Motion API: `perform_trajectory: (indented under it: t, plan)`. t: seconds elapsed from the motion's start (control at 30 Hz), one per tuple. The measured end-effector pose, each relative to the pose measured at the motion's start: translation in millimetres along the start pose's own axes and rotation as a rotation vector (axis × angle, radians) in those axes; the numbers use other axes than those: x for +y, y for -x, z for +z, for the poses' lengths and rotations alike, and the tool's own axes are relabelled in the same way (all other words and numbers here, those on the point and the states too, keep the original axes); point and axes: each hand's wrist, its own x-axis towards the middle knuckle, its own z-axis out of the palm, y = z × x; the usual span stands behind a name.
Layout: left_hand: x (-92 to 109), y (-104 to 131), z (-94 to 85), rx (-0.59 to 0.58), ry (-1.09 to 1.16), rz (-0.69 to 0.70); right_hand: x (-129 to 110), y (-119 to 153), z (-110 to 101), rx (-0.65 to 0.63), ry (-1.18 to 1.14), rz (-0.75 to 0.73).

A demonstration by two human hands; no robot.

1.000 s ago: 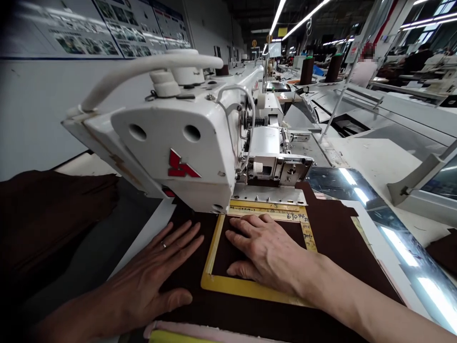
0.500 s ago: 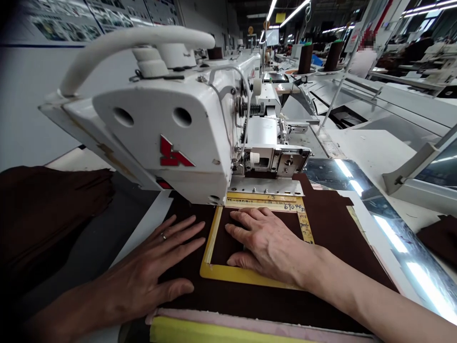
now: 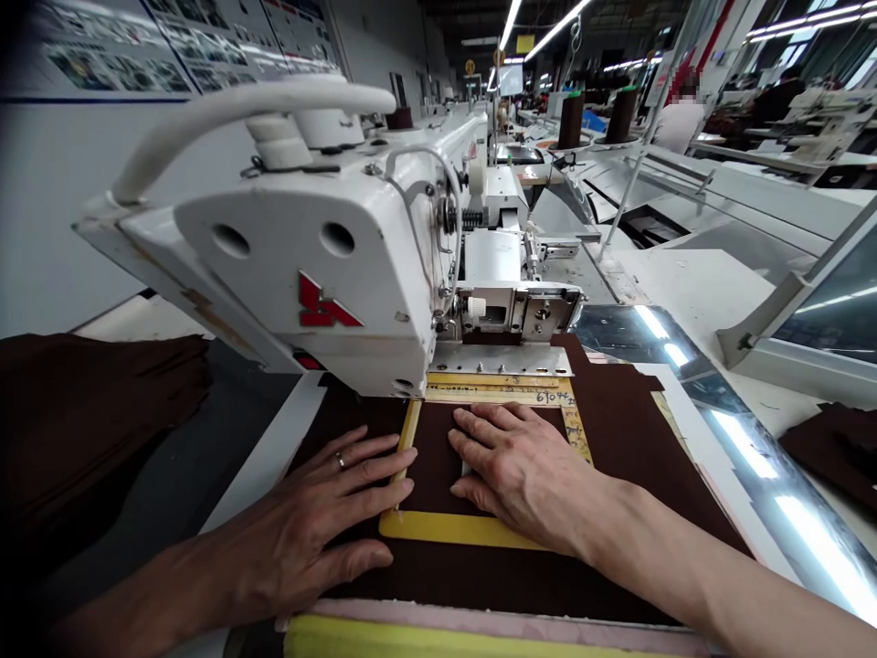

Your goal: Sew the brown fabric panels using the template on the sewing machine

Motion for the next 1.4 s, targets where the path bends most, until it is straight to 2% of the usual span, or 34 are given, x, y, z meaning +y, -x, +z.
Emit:
perform_trajectory:
  t: [0.1,0.3,0.47,0.7,0.83,1.0,1.2,1.3,1.4]
  plan:
    - [0.1,-4.7,-4.0,0.014,0.021,-0.03,-4.1,-0.4,1.2,0.004,-0.003,0.013]
    - [-3.4,-21.7,2.4,0.165,-0.02,-0.072,-14.5,-17.7,-1.9,0.025,-0.075,0.003]
    - [-4.2,-33.7,3.8,0.154,-0.075,-0.094,-12.5,-23.7,-4.3,0.058,-0.101,-0.003]
    - [-9.9,-41.1,2.3,0.1,-0.133,-0.1,-6.4,-28.3,-10.0,0.034,-0.139,-0.02]
    - [-11.1,-42.2,6.2,0.13,-0.22,-0.085,-5.1,-27.9,-13.8,0.025,-0.142,-0.019]
    - [-18.4,-42.7,11.3,0.253,-0.366,-0.038,7.0,2.4,-15.4,0.01,-0.133,0.06]
    - [-40.9,-45.2,36.3,0.313,-0.372,-0.042,20.0,61.2,-26.9,0.008,-0.142,0.296]
    - [-51.3,-42.2,46.0,0.31,-0.341,-0.046,20.2,69.8,-30.2,-0.003,-0.138,0.352]
    - [-57.3,-38.0,47.6,0.319,-0.306,-0.047,19.0,69.3,-28.5,0.025,-0.105,0.337]
